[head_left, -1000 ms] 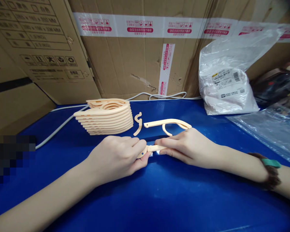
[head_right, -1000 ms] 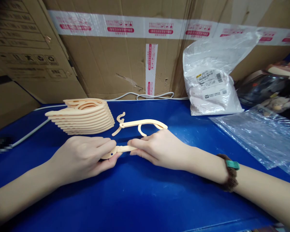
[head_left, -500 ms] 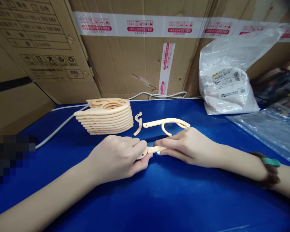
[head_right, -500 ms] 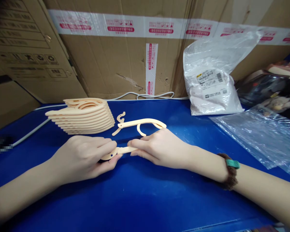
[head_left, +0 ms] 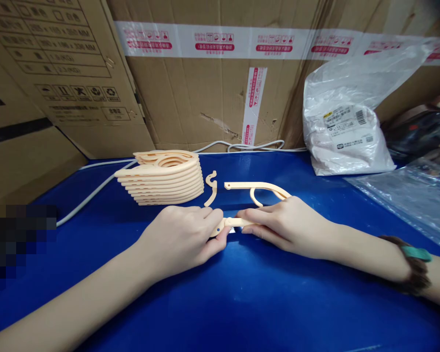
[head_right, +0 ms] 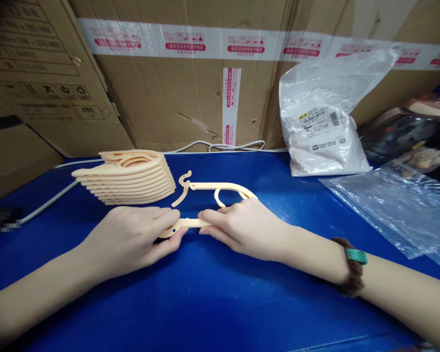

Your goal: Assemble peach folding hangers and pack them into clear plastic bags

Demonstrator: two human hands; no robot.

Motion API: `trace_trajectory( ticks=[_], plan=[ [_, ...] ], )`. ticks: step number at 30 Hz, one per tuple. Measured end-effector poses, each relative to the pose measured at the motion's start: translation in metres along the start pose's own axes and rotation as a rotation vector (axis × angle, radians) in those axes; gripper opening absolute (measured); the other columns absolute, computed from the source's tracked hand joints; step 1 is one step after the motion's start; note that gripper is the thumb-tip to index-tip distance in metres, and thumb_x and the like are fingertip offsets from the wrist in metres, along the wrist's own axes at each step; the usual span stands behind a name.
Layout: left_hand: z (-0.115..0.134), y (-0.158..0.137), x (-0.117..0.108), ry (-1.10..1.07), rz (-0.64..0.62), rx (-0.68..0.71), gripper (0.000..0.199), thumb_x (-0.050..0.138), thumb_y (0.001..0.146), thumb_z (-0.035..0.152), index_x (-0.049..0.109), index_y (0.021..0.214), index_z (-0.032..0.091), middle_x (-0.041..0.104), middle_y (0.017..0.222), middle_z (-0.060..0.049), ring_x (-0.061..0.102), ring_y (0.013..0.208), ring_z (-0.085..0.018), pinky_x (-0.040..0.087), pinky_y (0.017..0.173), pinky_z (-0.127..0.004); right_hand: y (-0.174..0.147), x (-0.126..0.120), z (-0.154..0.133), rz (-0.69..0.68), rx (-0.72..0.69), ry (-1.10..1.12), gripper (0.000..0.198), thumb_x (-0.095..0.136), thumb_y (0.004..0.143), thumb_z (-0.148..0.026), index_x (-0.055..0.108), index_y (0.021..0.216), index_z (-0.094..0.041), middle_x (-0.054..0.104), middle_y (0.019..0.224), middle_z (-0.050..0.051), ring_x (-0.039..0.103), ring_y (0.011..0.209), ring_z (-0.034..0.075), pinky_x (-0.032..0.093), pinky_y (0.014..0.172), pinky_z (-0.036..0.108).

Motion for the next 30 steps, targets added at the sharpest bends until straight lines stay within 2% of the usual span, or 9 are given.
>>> trace_trajectory(
  ticks=[5,13,21,26,28,30],
  plan=[
    [-0.001,-0.001,0.000,0.005,0.007,-0.009,0.033,0.042,0.093,0.026,0.053,0.063,0.019,0.054,0.050,0.002,0.055,0.041,-0.015,0.026,0.042,-0.030,-0.002,-0.003,-0.004,0.023,-0.005,-0.106,0.032,0.036,0.102,-0.034,0.063,0.101,-0.018,0.071,0.073,0.001,0.063,0.056,0.014,0.032,0.050,0.027],
    [-0.003,-0.003,-0.001,-0.002,-0.005,-0.044,0.030,0.043,0.091,0.025,0.055,0.064,0.019,0.054,0.050,0.002,0.054,0.041,-0.015,0.026,0.042,-0.030,-0.003,-0.007,-0.007,0.082,-0.075,-0.179,0.039,0.033,0.103,-0.036,0.065,0.101,-0.016,0.071,0.080,0.006,0.066,0.069,0.015,0.041,0.061,0.027],
    [-0.004,-0.003,0.001,-0.044,-0.030,-0.076,0.025,0.043,0.087,0.024,0.054,0.065,0.019,0.058,0.052,0.002,0.058,0.044,-0.015,0.028,0.042,-0.029,-0.003,-0.010,-0.012,0.113,-0.130,-0.200,0.036,0.035,0.103,-0.034,0.065,0.096,-0.015,0.066,0.074,0.004,0.061,0.064,0.014,0.038,0.060,0.027],
    [-0.004,-0.003,-0.001,-0.051,-0.024,-0.089,0.022,0.043,0.086,0.022,0.053,0.066,0.019,0.059,0.053,0.003,0.059,0.045,-0.015,0.029,0.043,-0.028,-0.003,-0.040,-0.024,0.231,-0.179,-0.283,0.038,0.037,0.102,-0.035,0.067,0.088,-0.015,0.066,0.072,0.004,0.058,0.062,0.015,0.037,0.060,0.029],
    [-0.006,-0.003,-0.003,-0.051,-0.015,-0.098,0.021,0.043,0.085,0.022,0.053,0.067,0.019,0.059,0.054,0.003,0.059,0.045,-0.015,0.029,0.043,-0.028,-0.004,-0.055,-0.022,0.283,-0.139,-0.332,0.038,0.037,0.102,-0.035,0.068,0.087,-0.016,0.067,0.074,0.006,0.057,0.065,0.017,0.037,0.061,0.031],
    [-0.006,-0.004,-0.002,-0.047,-0.021,-0.098,0.021,0.043,0.086,0.023,0.053,0.067,0.019,0.060,0.054,0.003,0.060,0.046,-0.015,0.028,0.044,-0.028,-0.005,-0.064,-0.011,0.294,-0.038,-0.361,0.037,0.038,0.101,-0.035,0.068,0.092,-0.017,0.067,0.076,0.007,0.058,0.071,0.020,0.039,0.063,0.032]
  ],
)
Point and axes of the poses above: each hand's wrist, its own y-axis towards the middle knuckle, its own x-axis out of the palm, z = x × y, the point moved 10 cm from there along y, towards the middle knuckle
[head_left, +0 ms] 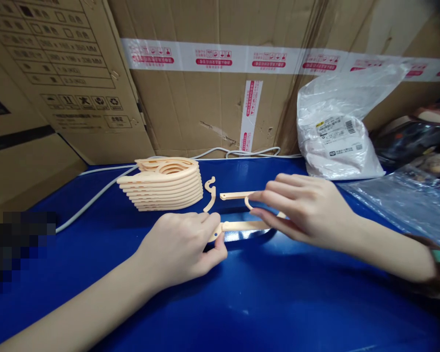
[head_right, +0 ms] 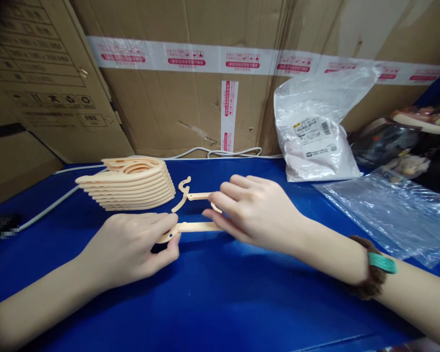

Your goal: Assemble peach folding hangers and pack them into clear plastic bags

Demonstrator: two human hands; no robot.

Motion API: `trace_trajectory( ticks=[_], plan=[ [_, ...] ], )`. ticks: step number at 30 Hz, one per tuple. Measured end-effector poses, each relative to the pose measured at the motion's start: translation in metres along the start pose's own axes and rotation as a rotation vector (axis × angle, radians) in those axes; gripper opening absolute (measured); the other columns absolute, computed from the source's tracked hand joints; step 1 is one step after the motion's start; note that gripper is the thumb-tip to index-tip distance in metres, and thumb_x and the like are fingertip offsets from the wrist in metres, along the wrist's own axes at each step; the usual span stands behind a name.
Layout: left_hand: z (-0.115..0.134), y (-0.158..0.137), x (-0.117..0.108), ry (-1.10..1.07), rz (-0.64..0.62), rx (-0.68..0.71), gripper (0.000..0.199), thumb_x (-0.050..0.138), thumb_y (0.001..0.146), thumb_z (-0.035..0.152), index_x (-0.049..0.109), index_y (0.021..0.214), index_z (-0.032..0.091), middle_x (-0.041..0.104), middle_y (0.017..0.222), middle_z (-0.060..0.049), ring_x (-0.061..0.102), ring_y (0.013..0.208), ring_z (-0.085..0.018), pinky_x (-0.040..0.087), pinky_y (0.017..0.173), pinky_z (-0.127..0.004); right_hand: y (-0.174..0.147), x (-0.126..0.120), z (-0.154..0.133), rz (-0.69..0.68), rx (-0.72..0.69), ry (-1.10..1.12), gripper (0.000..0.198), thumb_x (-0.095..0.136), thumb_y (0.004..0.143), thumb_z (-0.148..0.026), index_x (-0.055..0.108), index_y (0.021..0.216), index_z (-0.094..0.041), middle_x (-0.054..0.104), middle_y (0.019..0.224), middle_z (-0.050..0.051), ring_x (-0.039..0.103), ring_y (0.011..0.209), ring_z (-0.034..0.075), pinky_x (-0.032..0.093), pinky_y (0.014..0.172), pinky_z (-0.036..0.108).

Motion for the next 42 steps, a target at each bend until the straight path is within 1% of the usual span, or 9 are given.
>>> trace_trajectory(
  ticks=[3,6,9,12,20,25,34,38,42],
  plan=[
    [0.000,0.000,0.002,0.003,-0.017,0.001,0.021,0.044,0.086,0.023,0.052,0.066,0.019,0.060,0.054,0.003,0.059,0.046,-0.015,0.027,0.044,-0.028,-0.009,0.011,0.027,-0.079,0.163,-0.017,0.033,0.040,0.099,-0.039,0.066,0.101,-0.017,0.066,0.087,0.009,0.060,0.082,0.024,0.042,0.069,0.034],
    [0.001,0.000,0.001,-0.006,-0.014,-0.001,0.022,0.044,0.085,0.023,0.052,0.066,0.019,0.059,0.053,0.003,0.058,0.046,-0.014,0.026,0.044,-0.027,-0.024,0.034,0.053,-0.178,0.323,0.108,0.036,0.041,0.099,-0.046,0.061,0.106,-0.018,0.065,0.100,0.010,0.060,0.089,0.024,0.044,0.077,0.036],
    [0.000,0.000,0.000,-0.007,-0.007,-0.007,0.022,0.044,0.086,0.022,0.051,0.065,0.019,0.059,0.053,0.003,0.057,0.046,-0.013,0.025,0.045,-0.027,-0.039,0.055,0.071,-0.259,0.494,0.371,0.039,0.038,0.098,-0.055,0.056,0.101,-0.020,0.065,0.093,0.006,0.060,0.082,0.021,0.045,0.073,0.033],
    [-0.001,-0.001,0.001,0.003,-0.011,-0.010,0.022,0.044,0.086,0.022,0.052,0.066,0.019,0.059,0.054,0.003,0.058,0.046,-0.014,0.025,0.044,-0.027,-0.043,0.060,0.074,-0.286,0.562,0.540,0.039,0.037,0.097,-0.058,0.053,0.093,-0.022,0.063,0.082,0.002,0.058,0.072,0.018,0.044,0.066,0.031],
    [-0.001,0.000,0.006,-0.015,-0.054,-0.014,0.021,0.044,0.087,0.023,0.054,0.069,0.019,0.062,0.057,0.002,0.060,0.049,-0.015,0.025,0.044,-0.028,-0.034,0.055,0.048,-0.334,0.353,0.641,0.035,0.039,0.100,-0.045,0.064,0.109,-0.023,0.065,0.106,0.006,0.060,0.096,0.021,0.046,0.083,0.034],
    [0.001,-0.001,0.007,-0.070,-0.065,0.010,0.019,0.045,0.086,0.023,0.051,0.069,0.019,0.059,0.058,0.002,0.056,0.051,-0.014,0.027,0.046,-0.028,-0.033,0.052,0.043,-0.329,0.275,0.543,0.037,0.038,0.100,-0.042,0.069,0.108,-0.023,0.064,0.107,0.008,0.062,0.094,0.021,0.048,0.083,0.036],
    [0.020,-0.006,0.027,-0.310,-0.316,0.142,0.009,0.047,0.079,0.020,0.041,0.071,0.020,0.050,0.068,0.000,0.041,0.062,-0.017,0.033,0.057,-0.030,-0.036,0.056,0.046,-0.314,0.286,0.391,0.038,0.041,0.100,-0.037,0.061,0.129,-0.023,0.060,0.094,0.006,0.061,0.082,0.019,0.049,0.073,0.031],
    [0.023,-0.004,0.026,-0.342,-0.349,0.160,0.009,0.050,0.071,0.015,0.042,0.071,0.019,0.050,0.073,-0.001,0.041,0.069,-0.018,0.034,0.062,-0.032,-0.037,0.059,0.047,-0.317,0.292,0.345,0.040,0.042,0.099,-0.038,0.057,0.133,-0.023,0.060,0.089,0.005,0.061,0.076,0.018,0.048,0.067,0.029],
    [0.023,-0.002,0.024,-0.348,-0.340,0.174,0.007,0.049,0.070,0.013,0.046,0.073,0.019,0.051,0.078,-0.003,0.042,0.074,-0.020,0.036,0.066,-0.035,-0.039,0.061,0.049,-0.306,0.312,0.352,0.043,0.044,0.098,-0.041,0.055,0.135,-0.023,0.064,0.091,0.006,0.063,0.081,0.020,0.050,0.071,0.032]
  ],
)
Point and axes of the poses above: each hand's wrist, its own y-axis towards the middle knuckle, its own x-axis out of the palm, z = x × y, the point moved 10 cm from there along y, towards the middle knuckle
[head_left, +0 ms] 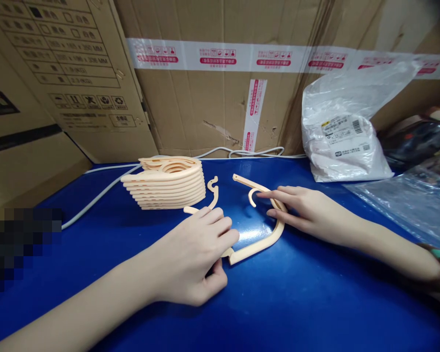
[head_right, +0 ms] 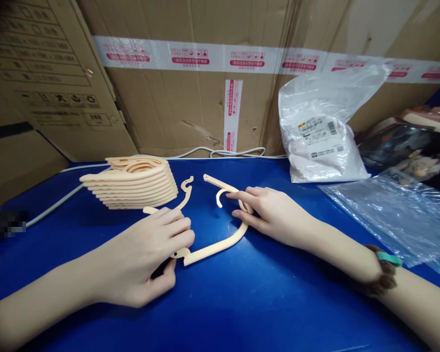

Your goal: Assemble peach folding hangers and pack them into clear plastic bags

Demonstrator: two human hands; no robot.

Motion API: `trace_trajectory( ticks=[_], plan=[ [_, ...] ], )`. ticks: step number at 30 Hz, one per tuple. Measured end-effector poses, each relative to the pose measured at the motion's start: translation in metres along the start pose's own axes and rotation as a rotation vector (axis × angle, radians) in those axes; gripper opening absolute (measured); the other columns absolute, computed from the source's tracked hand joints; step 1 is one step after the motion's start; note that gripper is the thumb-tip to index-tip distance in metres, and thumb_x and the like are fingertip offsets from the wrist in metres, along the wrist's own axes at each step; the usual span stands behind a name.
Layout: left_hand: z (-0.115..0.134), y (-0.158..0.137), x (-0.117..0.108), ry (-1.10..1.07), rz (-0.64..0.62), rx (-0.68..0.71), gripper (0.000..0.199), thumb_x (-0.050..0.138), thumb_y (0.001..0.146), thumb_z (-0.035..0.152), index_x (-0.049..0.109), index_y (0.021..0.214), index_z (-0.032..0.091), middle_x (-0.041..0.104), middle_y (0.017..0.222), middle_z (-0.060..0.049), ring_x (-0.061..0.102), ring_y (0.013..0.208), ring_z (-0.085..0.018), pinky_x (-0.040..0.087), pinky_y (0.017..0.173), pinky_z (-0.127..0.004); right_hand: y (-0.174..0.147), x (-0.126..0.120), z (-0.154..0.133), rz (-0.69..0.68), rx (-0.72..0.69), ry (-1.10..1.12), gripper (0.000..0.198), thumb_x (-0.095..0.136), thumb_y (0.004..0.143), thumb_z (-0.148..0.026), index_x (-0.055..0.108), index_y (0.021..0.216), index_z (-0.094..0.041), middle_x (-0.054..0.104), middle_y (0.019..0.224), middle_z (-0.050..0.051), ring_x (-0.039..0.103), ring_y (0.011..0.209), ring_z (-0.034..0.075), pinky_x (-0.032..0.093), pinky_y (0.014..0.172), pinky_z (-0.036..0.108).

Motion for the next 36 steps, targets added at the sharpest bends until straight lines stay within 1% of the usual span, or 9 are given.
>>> trace_trajectory(
  ticks=[4,7,9,13,20,26,29,32,36],
  plan=[
    [0.001,-0.001,-0.003,-0.028,0.022,0.025,0.008,0.048,0.075,0.011,0.049,0.078,0.018,0.055,0.092,-0.006,0.047,0.087,-0.022,0.040,0.085,-0.041,0.000,0.003,0.003,-0.015,0.032,0.002,0.045,0.045,0.098,-0.044,0.055,0.135,-0.022,0.066,0.095,0.008,0.063,0.087,0.023,0.049,0.078,0.036],
    [0.002,-0.002,-0.006,-0.045,0.058,0.057,0.012,0.046,0.080,0.009,0.053,0.085,0.017,0.057,0.112,-0.009,0.048,0.107,-0.025,0.032,0.103,-0.044,0.000,0.004,0.004,-0.027,0.045,-0.004,0.046,0.047,0.096,-0.048,0.057,0.133,-0.022,0.065,0.088,0.006,0.063,0.082,0.022,0.048,0.074,0.035],
    [0.002,-0.003,-0.007,-0.042,0.078,0.069,0.016,0.045,0.082,0.008,0.055,0.090,0.017,0.056,0.121,-0.010,0.045,0.118,-0.025,0.030,0.107,-0.043,0.000,0.003,0.005,-0.019,0.049,-0.011,0.048,0.049,0.094,-0.051,0.058,0.130,-0.021,0.064,0.083,0.004,0.062,0.078,0.022,0.047,0.071,0.034],
    [0.000,-0.002,-0.006,-0.034,0.093,0.066,0.022,0.043,0.084,0.004,0.058,0.095,0.016,0.053,0.129,-0.011,0.042,0.124,-0.025,0.037,0.104,-0.041,0.000,-0.001,0.006,0.030,0.057,-0.010,0.050,0.052,0.092,-0.054,0.059,0.128,-0.020,0.064,0.087,0.006,0.061,0.082,0.023,0.048,0.072,0.035],
    [-0.008,-0.001,-0.003,0.020,0.103,-0.007,0.027,0.042,0.091,0.003,0.060,0.104,0.019,0.052,0.136,-0.009,0.050,0.118,-0.025,0.044,0.096,-0.040,0.000,-0.002,0.006,0.048,0.070,0.023,0.049,0.052,0.092,-0.054,0.060,0.126,-0.020,0.059,0.098,0.007,0.059,0.086,0.022,0.047,0.075,0.036],
    [-0.008,-0.004,-0.004,-0.029,0.138,0.011,0.032,0.035,0.088,0.000,0.059,0.101,0.018,0.061,0.119,-0.006,0.056,0.101,-0.022,0.045,0.086,-0.037,0.000,0.001,0.008,0.023,0.090,0.048,0.053,0.052,0.092,-0.055,0.054,0.133,-0.023,0.056,0.094,0.005,0.056,0.079,0.020,0.045,0.071,0.034],
    [-0.007,-0.004,-0.007,-0.089,0.156,0.001,0.024,0.037,0.091,0.007,0.057,0.097,0.018,0.062,0.114,-0.005,0.056,0.101,-0.021,0.043,0.087,-0.036,0.000,0.002,0.008,0.005,0.087,0.030,0.055,0.052,0.091,-0.056,0.051,0.136,-0.024,0.057,0.091,0.004,0.056,0.080,0.021,0.044,0.071,0.035],
    [-0.007,-0.003,-0.010,-0.147,0.162,-0.029,0.007,0.050,0.092,0.022,0.056,0.092,0.019,0.063,0.110,-0.004,0.056,0.099,-0.021,0.042,0.086,-0.035,0.000,0.003,0.006,-0.008,0.071,0.002,0.056,0.052,0.091,-0.057,0.052,0.136,-0.024,0.060,0.091,0.004,0.058,0.081,0.022,0.044,0.074,0.037],
    [-0.008,-0.002,-0.010,-0.165,0.145,-0.041,0.012,0.061,0.088,0.029,0.055,0.091,0.019,0.064,0.109,-0.003,0.057,0.102,-0.021,0.041,0.087,-0.034,0.000,0.001,0.003,0.015,0.047,-0.037,0.054,0.052,0.090,-0.058,0.056,0.131,-0.023,0.062,0.091,0.003,0.059,0.081,0.021,0.043,0.076,0.037]
  ],
)
Point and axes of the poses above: each hand's wrist, its own y-axis towards the middle knuckle, its own x-axis out of the palm, z = x × y, the point moved 10 cm from there along y, towards the middle knuckle
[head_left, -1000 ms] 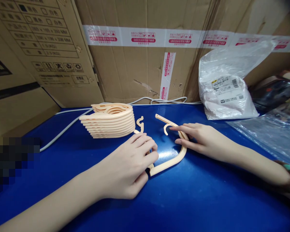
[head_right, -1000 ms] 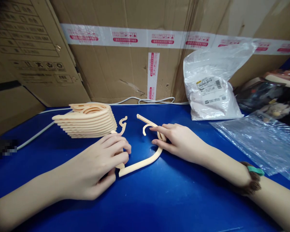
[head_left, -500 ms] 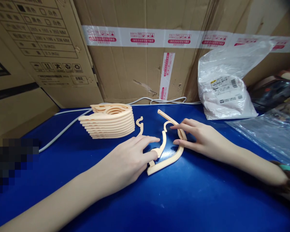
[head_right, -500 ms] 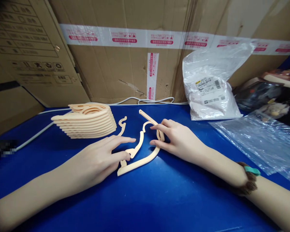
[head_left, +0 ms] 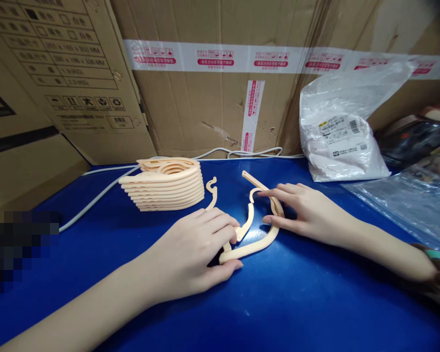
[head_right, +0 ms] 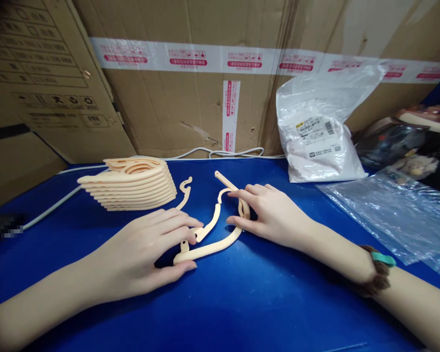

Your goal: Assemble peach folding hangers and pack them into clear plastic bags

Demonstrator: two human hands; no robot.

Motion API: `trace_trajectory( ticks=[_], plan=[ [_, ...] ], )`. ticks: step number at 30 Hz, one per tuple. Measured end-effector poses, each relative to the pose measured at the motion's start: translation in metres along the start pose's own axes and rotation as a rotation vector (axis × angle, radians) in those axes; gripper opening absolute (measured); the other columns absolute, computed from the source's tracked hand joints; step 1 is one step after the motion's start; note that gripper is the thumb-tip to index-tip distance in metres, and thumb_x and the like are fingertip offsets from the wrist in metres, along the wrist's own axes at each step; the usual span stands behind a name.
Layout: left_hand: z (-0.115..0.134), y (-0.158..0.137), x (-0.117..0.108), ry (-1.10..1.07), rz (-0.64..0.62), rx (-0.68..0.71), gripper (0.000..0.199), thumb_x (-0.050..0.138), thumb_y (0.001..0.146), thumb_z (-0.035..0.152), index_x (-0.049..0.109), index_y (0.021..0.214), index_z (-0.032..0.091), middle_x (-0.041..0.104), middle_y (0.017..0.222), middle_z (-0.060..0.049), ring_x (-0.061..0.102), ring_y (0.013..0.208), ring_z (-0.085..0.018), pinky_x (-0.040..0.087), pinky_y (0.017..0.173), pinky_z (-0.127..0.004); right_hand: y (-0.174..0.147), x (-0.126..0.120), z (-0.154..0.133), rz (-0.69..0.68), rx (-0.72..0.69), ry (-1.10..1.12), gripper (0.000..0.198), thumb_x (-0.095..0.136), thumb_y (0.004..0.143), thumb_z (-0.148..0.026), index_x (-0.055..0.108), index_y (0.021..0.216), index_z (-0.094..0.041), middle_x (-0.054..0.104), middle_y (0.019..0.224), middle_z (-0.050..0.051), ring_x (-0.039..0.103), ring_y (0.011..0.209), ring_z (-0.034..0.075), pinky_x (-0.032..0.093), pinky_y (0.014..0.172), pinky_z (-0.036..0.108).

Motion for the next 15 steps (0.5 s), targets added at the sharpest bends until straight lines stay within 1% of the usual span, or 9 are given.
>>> trace_trajectory(
  ticks=[3,6,10,15],
  plan=[
    [0.0008,0.0000,0.0016,-0.001,-0.011,0.009,0.007,0.059,0.090,0.025,0.055,0.091,0.019,0.065,0.108,-0.002,0.057,0.104,-0.020,0.041,0.089,-0.034,0.0003,-0.0017,-0.0024,0.014,-0.022,-0.016,0.052,0.053,0.090,-0.057,0.058,0.127,-0.022,0.062,0.089,0.003,0.059,0.081,0.021,0.042,0.076,0.037],
    [0.0025,0.0001,0.0018,0.000,-0.006,0.022,0.004,0.056,0.090,0.021,0.056,0.092,0.018,0.066,0.102,-0.002,0.058,0.101,-0.020,0.042,0.087,-0.033,0.0002,-0.0030,-0.0036,0.024,-0.032,-0.021,0.051,0.053,0.090,-0.057,0.058,0.127,-0.021,0.061,0.090,0.003,0.059,0.080,0.020,0.041,0.076,0.036],
    [0.0051,-0.0002,-0.0001,0.016,0.018,0.036,0.009,0.051,0.090,0.017,0.058,0.096,0.016,0.067,0.101,-0.004,0.060,0.096,-0.020,0.044,0.082,-0.033,-0.0005,-0.0028,-0.0054,0.025,-0.057,-0.010,0.049,0.053,0.091,-0.055,0.060,0.125,-0.021,0.061,0.095,0.005,0.060,0.081,0.020,0.041,0.077,0.036],
    [0.0055,0.0001,0.0008,0.026,0.004,0.031,0.012,0.048,0.088,0.014,0.058,0.094,0.018,0.067,0.095,-0.005,0.061,0.091,-0.020,0.046,0.078,-0.032,-0.0011,-0.0004,-0.0096,0.019,-0.109,-0.008,0.040,0.050,0.095,-0.049,0.066,0.120,-0.023,0.061,0.102,0.007,0.061,0.086,0.020,0.041,0.081,0.037]
  ],
)
Point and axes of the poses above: each hand's wrist, its own y-axis towards the middle knuckle, its own x-axis out of the palm, z = x × y, the point moved 10 cm from there along y, towards the middle knuckle
